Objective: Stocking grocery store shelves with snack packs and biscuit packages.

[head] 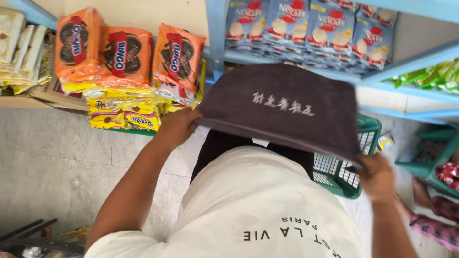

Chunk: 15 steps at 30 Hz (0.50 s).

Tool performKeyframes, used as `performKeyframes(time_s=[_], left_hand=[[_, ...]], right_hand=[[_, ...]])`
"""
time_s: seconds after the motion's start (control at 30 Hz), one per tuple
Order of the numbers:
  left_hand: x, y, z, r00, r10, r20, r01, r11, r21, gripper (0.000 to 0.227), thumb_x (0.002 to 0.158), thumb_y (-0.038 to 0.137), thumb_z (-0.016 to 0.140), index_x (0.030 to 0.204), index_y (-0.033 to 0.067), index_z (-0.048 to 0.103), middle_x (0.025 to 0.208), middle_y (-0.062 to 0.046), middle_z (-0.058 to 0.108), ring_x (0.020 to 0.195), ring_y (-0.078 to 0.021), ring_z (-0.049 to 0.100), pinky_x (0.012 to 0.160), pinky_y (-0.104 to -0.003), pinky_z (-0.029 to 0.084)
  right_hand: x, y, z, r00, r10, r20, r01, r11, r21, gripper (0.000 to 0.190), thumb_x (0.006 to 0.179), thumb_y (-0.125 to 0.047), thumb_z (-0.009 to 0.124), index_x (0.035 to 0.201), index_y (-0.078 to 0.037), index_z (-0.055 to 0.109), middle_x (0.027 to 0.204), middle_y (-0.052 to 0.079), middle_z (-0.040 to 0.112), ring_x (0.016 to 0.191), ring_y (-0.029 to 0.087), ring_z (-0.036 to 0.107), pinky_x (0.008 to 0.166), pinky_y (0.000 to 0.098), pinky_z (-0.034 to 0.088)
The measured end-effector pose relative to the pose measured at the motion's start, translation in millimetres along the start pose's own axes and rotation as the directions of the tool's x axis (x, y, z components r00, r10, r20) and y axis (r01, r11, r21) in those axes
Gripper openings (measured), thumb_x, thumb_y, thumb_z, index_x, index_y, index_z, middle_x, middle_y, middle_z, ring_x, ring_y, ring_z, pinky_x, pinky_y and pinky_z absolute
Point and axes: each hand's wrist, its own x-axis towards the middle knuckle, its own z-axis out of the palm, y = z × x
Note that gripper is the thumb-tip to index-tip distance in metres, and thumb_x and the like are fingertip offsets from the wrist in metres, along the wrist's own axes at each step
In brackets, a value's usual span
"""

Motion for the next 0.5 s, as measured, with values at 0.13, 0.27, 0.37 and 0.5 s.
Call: performKeyframes(time_s=[0.13, 0.27, 0.37, 0.5], left_hand=[[-36.8, -6.8, 62.0, 0.939, -0.195, 0.284, 0.143, 0.971, 0.193, 0.033, 0.084, 0.016, 0.071, 0.116, 0.0188, 0.068, 0.114, -0.010, 0.067, 0.108, -0.0342, 0.065, 0.085, -0.049, 0.054], [-54.5, 15.0, 80.2, 0.822, -0.383, 0.422, 0.291, 0.919, 0.267, 0.043, 0.085, 0.017, 0.070, 0.127, 0.0214, 0.064, 0.123, -0.010, 0.063, 0.115, -0.0334, 0.060, 0.088, -0.054, 0.049], [-68.2, 4.1, 87.7, 0.770, -0.457, 0.445, 0.398, 0.889, 0.226, 0.046, 0.087, 0.014, 0.066, 0.132, 0.0202, 0.059, 0.126, -0.010, 0.063, 0.117, -0.0335, 0.060, 0.089, -0.055, 0.048], [-77.1, -30.5, 85.5, 0.700, -0.450, 0.554, 0.361, 0.893, 0.269, 0.037, 0.088, 0.005, 0.059, 0.122, 0.0202, 0.066, 0.116, -0.009, 0.071, 0.110, -0.0328, 0.067, 0.086, -0.047, 0.053]], right_hand=[[-91.6, 7.5, 84.6, 0.917, 0.207, 0.340, -0.235, 0.971, 0.042, 0.031, 0.080, -0.008, 0.073, 0.111, -0.010, 0.073, 0.109, 0.013, 0.068, 0.094, 0.031, 0.069, 0.081, 0.0409, 0.058], [-103.9, 8.7, 100.5, 0.809, 0.313, 0.498, -0.362, 0.932, 0.003, 0.029, 0.084, -0.016, 0.075, 0.112, -0.009, 0.072, 0.108, 0.014, 0.067, 0.088, 0.030, 0.070, 0.076, 0.0401, 0.058], [-105.2, -1.9, 96.8, 0.808, 0.336, 0.483, -0.433, 0.895, 0.102, 0.027, 0.086, -0.015, 0.074, 0.112, -0.008, 0.073, 0.109, 0.013, 0.067, 0.084, 0.029, 0.071, 0.074, 0.0395, 0.057], [-82.7, -2.6, 101.3, 0.813, 0.355, 0.461, -0.496, 0.837, 0.230, 0.025, 0.088, -0.013, 0.073, 0.113, -0.008, 0.073, 0.110, 0.011, 0.068, 0.080, 0.029, 0.072, 0.071, 0.0386, 0.056]])
